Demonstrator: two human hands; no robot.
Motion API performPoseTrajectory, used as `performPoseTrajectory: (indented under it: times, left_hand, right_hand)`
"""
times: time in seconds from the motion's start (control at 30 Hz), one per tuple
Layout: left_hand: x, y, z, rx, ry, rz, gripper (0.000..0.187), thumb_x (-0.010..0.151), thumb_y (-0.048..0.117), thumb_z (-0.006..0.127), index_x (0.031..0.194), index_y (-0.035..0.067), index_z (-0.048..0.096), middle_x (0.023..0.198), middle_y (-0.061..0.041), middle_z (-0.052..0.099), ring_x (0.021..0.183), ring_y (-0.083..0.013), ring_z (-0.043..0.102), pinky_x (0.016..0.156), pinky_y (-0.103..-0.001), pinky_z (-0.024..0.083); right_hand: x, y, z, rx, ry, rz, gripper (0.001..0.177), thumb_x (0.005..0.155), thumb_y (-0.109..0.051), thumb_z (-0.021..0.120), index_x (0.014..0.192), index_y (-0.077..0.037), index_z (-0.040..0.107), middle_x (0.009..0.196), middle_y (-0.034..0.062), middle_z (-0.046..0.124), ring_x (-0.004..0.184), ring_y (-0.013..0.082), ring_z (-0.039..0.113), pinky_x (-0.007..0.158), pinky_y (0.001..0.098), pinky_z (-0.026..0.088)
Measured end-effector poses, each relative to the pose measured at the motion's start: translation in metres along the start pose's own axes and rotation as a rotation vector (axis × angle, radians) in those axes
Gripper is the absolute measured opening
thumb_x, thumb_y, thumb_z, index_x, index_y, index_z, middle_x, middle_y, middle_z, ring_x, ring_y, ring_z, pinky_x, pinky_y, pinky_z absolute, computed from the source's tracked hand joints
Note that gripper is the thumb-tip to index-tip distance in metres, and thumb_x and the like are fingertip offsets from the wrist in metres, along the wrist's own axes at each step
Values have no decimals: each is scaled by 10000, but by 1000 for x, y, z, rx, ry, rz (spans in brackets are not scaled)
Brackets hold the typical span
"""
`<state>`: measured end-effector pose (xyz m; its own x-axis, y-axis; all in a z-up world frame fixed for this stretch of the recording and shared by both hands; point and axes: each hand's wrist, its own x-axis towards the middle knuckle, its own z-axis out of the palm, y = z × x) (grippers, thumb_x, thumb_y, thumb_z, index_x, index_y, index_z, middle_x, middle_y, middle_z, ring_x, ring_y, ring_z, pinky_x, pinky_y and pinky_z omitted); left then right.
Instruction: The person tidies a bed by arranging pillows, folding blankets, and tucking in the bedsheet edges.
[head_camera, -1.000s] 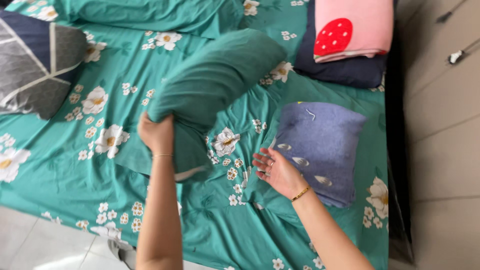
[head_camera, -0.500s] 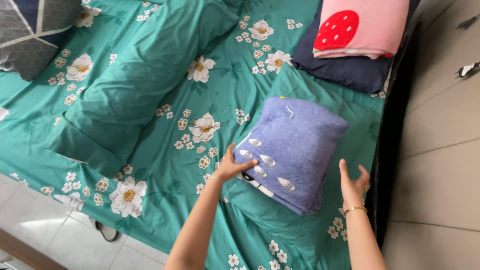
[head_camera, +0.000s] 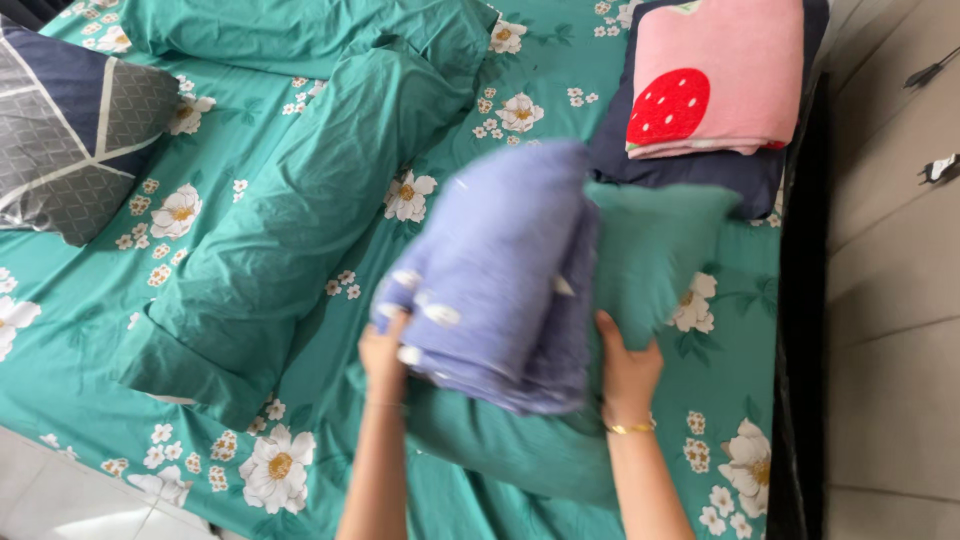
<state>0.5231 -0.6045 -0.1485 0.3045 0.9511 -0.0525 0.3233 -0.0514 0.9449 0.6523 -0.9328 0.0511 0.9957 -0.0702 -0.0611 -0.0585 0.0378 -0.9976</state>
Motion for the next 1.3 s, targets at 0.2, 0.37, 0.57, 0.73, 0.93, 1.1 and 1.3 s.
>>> performPoseTrajectory:
  times: [0.2,0.37,0.57,0.73,0.93,1.1,1.3]
  left_hand:
    - [81,140,-187,-497,261,-232,696,1037,563,549,1487,104,283,1381,-68,444,1189,-185,494,933,-378,433]
    - [-42,130,-164,-188,492,365,484,1148,325,524,1444,-36,397,1419,-210,469,1273,-301,516,1112,-430,447]
    - [-291,84,-52,-50,-236,272,81,839,42,692,907,76,663,888,-81,663,828,-241,615,775,-346,506]
    - [-387,10,35,171,-720,85,230,855,226,761,1037,95,708,1029,-117,683,962,-275,682,799,-364,541]
    - [-410,-36,124,400,-244,83,374,858,312,748,1159,101,678,1253,-140,633,1163,-378,569,958,-476,477]
    - [-439,-46,162,553,75,78,576,889,377,713,1361,76,577,1473,-154,499,1331,-368,474,1050,-492,409]
    - [-451,-53,177,701,230,69,738,849,487,704,1421,58,517,1516,-73,486,1363,-277,458,1045,-459,335]
  right_hand:
    - [-54,-17,104,197,-214,194,738,873,-297,774,1465,11,456,1335,76,592,1199,159,564,1005,299,440]
    - [-57,44,66,-54,-422,308,507,923,-352,668,1406,-204,624,1172,-75,652,1062,37,586,851,264,448]
    - [-37,139,-48,-191,-410,351,350,948,-219,627,1290,-202,703,1199,-59,705,1066,84,634,851,291,463]
    - [-11,165,-156,-354,-615,69,246,991,-113,606,1207,-142,719,1202,-16,750,1102,129,687,985,326,532]
    - [8,161,-266,-785,-1005,-321,214,917,-51,621,1020,-148,782,1186,-3,754,1138,202,686,989,350,533]
    - [55,183,-290,-960,-1289,-734,248,838,-16,641,982,-162,781,1199,9,737,1179,243,623,1006,422,448]
    - [83,218,-252,-1069,-1361,-802,139,935,-173,669,1045,-217,742,1077,-34,711,1140,175,633,1056,385,449]
